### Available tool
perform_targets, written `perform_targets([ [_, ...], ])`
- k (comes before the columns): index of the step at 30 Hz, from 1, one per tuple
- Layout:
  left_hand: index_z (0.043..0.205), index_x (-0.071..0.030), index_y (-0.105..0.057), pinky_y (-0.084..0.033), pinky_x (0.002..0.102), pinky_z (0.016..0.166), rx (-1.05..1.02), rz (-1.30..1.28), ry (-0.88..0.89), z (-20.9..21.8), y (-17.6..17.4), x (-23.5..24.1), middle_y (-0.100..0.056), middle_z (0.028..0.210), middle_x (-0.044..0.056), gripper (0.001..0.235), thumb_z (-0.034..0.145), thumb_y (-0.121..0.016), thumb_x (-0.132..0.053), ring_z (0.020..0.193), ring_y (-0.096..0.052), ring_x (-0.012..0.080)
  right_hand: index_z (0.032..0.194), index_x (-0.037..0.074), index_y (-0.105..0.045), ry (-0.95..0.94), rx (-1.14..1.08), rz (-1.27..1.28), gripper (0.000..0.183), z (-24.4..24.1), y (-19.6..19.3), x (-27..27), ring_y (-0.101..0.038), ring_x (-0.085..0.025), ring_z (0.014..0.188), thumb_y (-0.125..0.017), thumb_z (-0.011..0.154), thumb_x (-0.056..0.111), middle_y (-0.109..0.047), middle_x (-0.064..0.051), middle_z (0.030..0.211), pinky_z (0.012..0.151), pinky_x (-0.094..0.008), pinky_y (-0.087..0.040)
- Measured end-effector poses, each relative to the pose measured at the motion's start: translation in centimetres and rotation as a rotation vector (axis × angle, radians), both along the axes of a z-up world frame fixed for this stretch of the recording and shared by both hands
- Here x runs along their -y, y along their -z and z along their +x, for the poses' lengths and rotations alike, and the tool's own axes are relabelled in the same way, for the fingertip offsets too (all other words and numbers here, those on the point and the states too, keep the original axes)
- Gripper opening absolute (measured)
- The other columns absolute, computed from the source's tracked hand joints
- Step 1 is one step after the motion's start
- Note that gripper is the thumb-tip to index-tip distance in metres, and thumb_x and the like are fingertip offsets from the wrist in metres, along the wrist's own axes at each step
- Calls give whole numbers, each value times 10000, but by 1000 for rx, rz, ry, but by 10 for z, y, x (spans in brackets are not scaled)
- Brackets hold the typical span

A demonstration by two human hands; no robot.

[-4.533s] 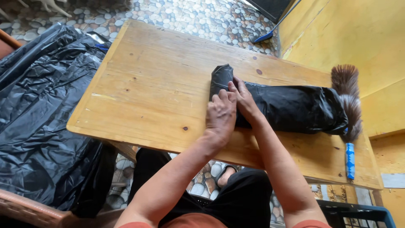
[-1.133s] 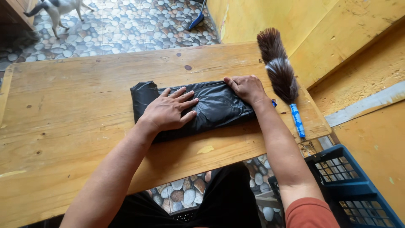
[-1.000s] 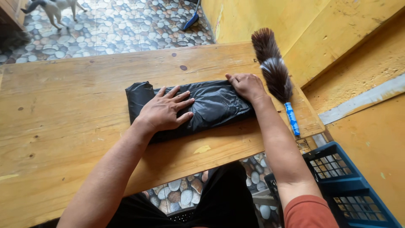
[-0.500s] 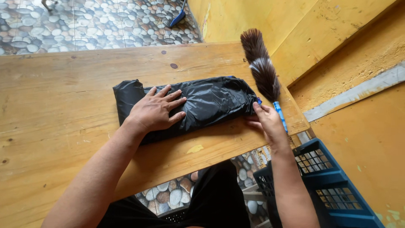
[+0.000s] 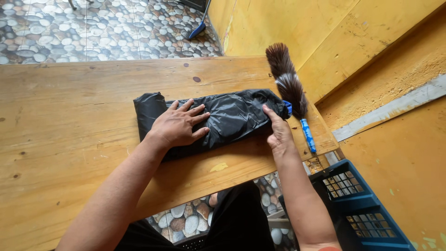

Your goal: The person ties a black package with a blue string on a wooden table, then uses a broom to sweep the package. They place the package in a blue crate and proceed to wrap a larger item in a black plastic bag, folding the edges and smoothing the surface with the broom.

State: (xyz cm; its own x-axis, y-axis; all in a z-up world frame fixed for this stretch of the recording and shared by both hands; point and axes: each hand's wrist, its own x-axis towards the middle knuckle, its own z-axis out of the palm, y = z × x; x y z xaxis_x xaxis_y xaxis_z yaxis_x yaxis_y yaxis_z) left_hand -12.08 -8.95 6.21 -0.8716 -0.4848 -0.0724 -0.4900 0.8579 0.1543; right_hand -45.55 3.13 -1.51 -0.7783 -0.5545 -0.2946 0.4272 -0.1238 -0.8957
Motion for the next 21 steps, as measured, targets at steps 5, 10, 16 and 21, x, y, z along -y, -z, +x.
perform_targets([
  [5, 1539, -361, -463, -244, 587, 1230, -5, -8, 9, 0, 1, 1, -401, 1639, -45, 644, 985, -313, -654, 1558, -275, 308, 1136, -70, -699, 105, 4, 21, 519, -3, 15, 8, -770, -408, 880, -946, 685, -2, -743, -269, 1003, 784, -571, -636],
  [10, 1536, -359, -467, -245, 592, 1228, -11, -14, 10, 0, 2, 0, -409, 1635, -37, 646, 982, -319, -657, 1557, -278, 312, 1087, 4, -711, 205, -336, 56, 408, 31, 7, 4, -725, -266, 930, -903, 727, 5, -739, -155, 997, 850, -459, -581],
  [16, 1525, -360, -485, -248, 593, 1220, -39, -18, 7, 0, 4, 1, -435, 1618, -32, 637, 981, -326, -650, 1547, -298, 318, 1012, 173, -759, 54, -1314, 172, 216, 47, -14, -11, -704, -306, 1042, -674, 896, 11, -752, -60, 952, 1153, -491, -321],
  [21, 1525, -364, -484, -248, 595, 1219, -37, -24, 9, 0, 3, 1, -438, 1616, -31, 640, 979, -323, -656, 1547, -299, 319, 1411, 191, -652, -228, -1777, 344, 553, 49, -29, -21, -646, -292, 1230, -676, 877, 48, -706, -87, 1304, 1070, -416, -513],
])
